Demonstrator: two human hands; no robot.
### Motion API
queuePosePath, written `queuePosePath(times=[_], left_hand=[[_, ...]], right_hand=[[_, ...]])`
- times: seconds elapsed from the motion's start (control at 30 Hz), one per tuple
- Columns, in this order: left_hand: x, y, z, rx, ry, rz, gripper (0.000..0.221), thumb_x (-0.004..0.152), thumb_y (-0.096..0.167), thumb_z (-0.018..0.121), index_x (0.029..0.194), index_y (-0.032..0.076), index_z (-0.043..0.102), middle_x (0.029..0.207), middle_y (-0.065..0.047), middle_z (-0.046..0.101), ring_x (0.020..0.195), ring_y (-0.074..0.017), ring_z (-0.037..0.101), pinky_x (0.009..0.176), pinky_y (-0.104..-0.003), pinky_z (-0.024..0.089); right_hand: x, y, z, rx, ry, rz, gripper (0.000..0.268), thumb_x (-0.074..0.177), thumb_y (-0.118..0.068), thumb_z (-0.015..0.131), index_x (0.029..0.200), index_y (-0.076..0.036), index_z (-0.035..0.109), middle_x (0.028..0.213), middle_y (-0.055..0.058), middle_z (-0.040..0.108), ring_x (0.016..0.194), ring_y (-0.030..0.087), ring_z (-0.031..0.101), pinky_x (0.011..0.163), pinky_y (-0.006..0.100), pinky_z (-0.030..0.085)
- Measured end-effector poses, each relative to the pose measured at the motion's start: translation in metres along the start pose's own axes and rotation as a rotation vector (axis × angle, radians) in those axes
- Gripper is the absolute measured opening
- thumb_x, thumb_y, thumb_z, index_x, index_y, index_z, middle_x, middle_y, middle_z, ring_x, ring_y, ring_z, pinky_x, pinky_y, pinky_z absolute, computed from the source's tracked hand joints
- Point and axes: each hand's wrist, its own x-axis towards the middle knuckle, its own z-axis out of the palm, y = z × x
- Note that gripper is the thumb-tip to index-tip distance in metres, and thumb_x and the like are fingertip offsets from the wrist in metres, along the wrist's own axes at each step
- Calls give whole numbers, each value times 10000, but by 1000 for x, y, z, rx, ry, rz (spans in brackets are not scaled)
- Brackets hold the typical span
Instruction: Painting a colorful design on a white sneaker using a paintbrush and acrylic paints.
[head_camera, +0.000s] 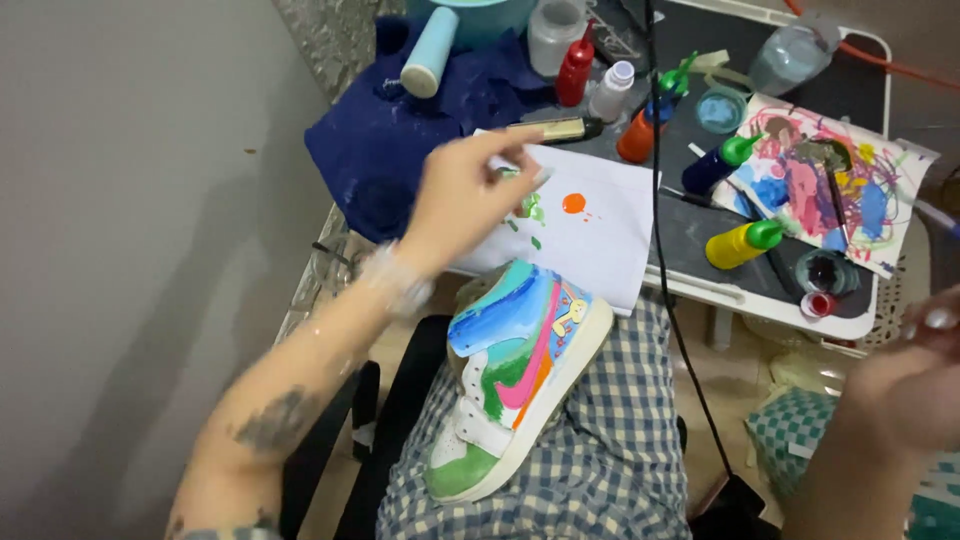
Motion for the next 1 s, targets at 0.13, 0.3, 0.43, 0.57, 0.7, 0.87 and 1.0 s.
queuePosePath(times=[0.13,0.3,0.43,0.57,0.7,0.87,1.0], left_hand=[[80,-41,50,131,-185,-250,561,785,287,752,1313,108,682,665,0,777,511,-80,717,689,-249,562],[129,-97,101,388,-169,-214,360,694,398,827,632,146,578,644,-95,651,694,-308,669,649,-420,441],[129,-78,107,269,-178,-350,413,729,284,852,1093,97,794,894,-45,786,725,-167,717,669,-285,589],[130,-100,117,390,-202,-223,358,765,361,883,645,110,658,578,-49,676,585,-188,579,602,-366,415],[133,-97,122,335,-210,-254,190,768,297,868,749,141,762,573,-32,713,558,-167,692,574,-348,488],[138,-75,124,247,-210,-375,173,751,194,825,923,188,834,583,-14,714,388,-147,656,449,-290,579],[142,-95,138,297,-170,-336,67,725,196,790,786,192,819,587,-29,730,496,-181,698,556,-356,568]], right_hand=[[12,-2,8,-17,46,40,183,1146,-337,501,1037,-206,566,929,-38,488,878,89,421,951,313,365],[112,-1,74,-164,164,199,183,1119,-375,620,992,-273,704,861,-124,605,767,-12,479,791,187,380],[186,26,124,-393,-239,-590,77,1249,-23,609,1261,44,645,1124,190,661,1001,280,673,865,353,566],[243,88,132,-655,-250,-608,248,1259,-42,808,1024,-24,731,937,79,687,830,161,633,665,355,472],[260,129,143,-819,-281,-691,240,1201,-65,840,970,-63,775,903,54,758,782,148,677,608,343,487],[263,142,148,-527,-125,-550,189,1143,-51,792,975,-66,708,878,72,677,765,165,627,626,358,476],[220,81,147,-285,-85,-474,168,1187,-175,677,1062,-62,677,871,109,775,729,170,719,569,296,514]])
